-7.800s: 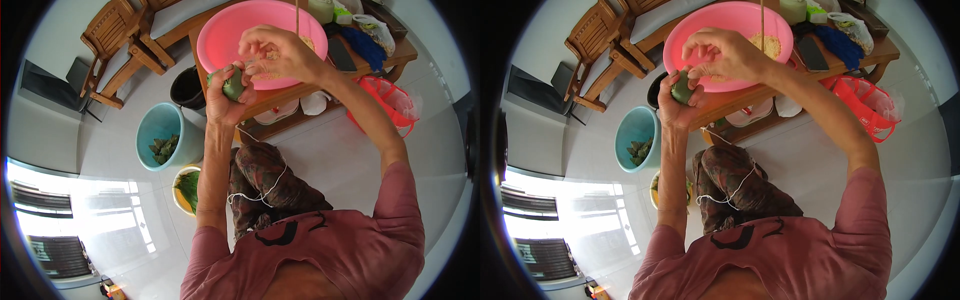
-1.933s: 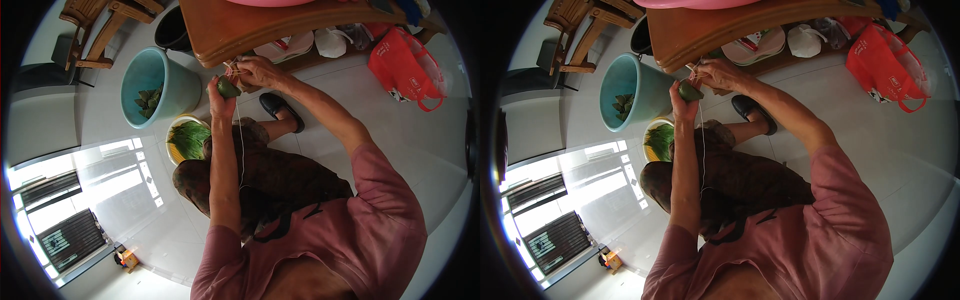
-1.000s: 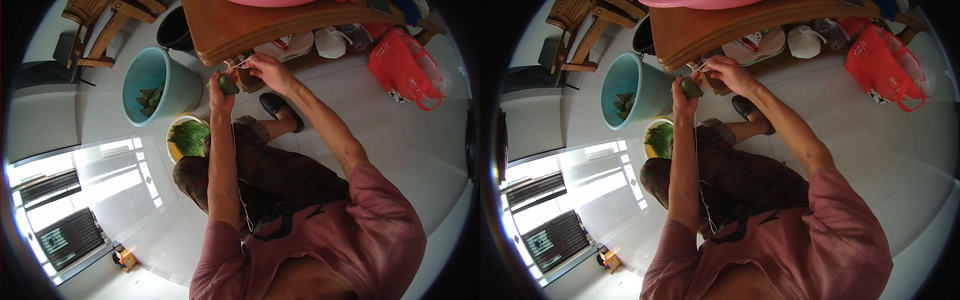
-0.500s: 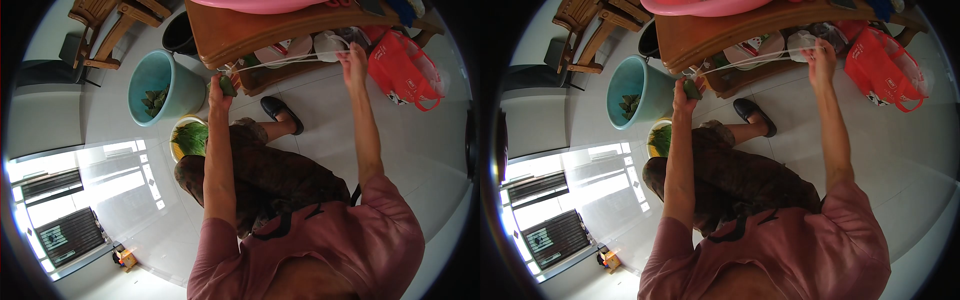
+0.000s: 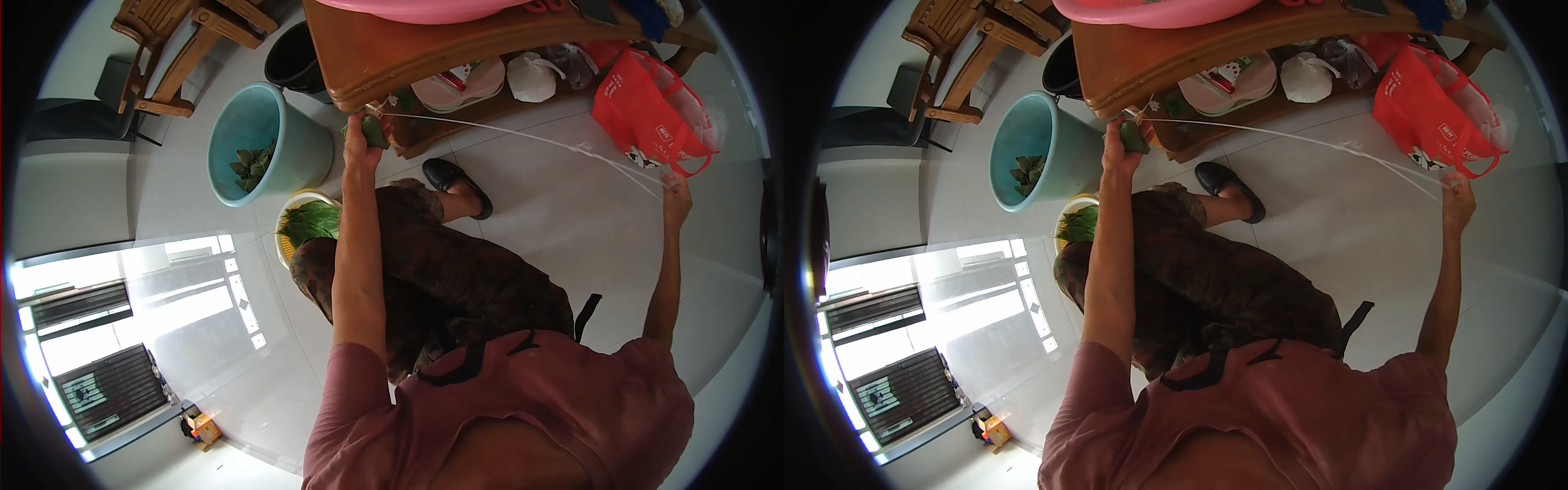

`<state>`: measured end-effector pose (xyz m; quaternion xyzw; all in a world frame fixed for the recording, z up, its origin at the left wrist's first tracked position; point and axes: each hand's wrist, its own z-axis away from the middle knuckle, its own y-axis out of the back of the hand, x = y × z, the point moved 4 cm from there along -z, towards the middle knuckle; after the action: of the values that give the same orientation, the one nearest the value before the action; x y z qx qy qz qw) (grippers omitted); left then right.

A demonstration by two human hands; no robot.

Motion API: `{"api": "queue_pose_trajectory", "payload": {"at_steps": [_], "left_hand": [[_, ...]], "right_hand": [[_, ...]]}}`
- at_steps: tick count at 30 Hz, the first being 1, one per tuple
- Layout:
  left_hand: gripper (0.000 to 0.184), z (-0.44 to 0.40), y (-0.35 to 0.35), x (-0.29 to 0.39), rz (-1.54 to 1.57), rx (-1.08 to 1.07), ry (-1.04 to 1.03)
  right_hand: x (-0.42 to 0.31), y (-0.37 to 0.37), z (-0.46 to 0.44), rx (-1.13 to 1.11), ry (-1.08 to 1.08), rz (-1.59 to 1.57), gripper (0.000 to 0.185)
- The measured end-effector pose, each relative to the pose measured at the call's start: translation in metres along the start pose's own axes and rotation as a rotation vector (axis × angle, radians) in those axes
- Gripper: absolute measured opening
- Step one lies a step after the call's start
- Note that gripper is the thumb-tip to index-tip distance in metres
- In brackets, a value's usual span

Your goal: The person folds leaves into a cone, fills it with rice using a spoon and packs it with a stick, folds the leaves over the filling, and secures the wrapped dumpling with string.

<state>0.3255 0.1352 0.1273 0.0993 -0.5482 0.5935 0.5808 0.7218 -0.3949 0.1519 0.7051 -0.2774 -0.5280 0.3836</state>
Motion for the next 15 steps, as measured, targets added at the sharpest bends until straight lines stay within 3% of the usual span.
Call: {"api": "queue_pose_trajectory", "payload": {"at_steps": [2,5,7,8,10,13,14,15], "left_hand": [[0.033,0.000,-0.007,0.003,-0.002,0.000,-0.021],[0.032,-0.017,0.009,-0.006,-0.001,-0.093,0.009],[0.032,-0.012,0.008,-0.007,0.017,-0.038,-0.008],[0.032,-0.009,0.008,-0.006,0.024,-0.008,-0.018],[0.031,-0.003,0.004,-0.007,0.059,0.015,-0.009],[0.031,0.002,0.003,-0.002,0.072,0.009,-0.002],[0.031,0.002,0.002,-0.001,0.071,-0.003,0.002],[0.031,0.002,0.003,0.001,0.073,0.016,-0.003]], "right_hand": [[0.034,-0.008,0.001,-0.387,0.042,0.228,0.049],[-0.024,-0.011,0.041,-0.832,0.304,0.709,0.076],[-0.081,-0.034,0.045,-0.499,0.433,0.700,0.084],[-0.123,-0.051,0.048,-0.311,0.649,0.434,0.065],[-0.230,-0.085,0.069,-0.609,0.638,-0.275,0.051],[-0.328,-0.185,0.123,-1.079,0.475,-1.046,0.046],[-0.357,-0.208,0.134,-0.941,0.619,-0.973,0.044],[-0.373,-0.236,0.141,-1.071,0.492,-1.027,0.043]]}}
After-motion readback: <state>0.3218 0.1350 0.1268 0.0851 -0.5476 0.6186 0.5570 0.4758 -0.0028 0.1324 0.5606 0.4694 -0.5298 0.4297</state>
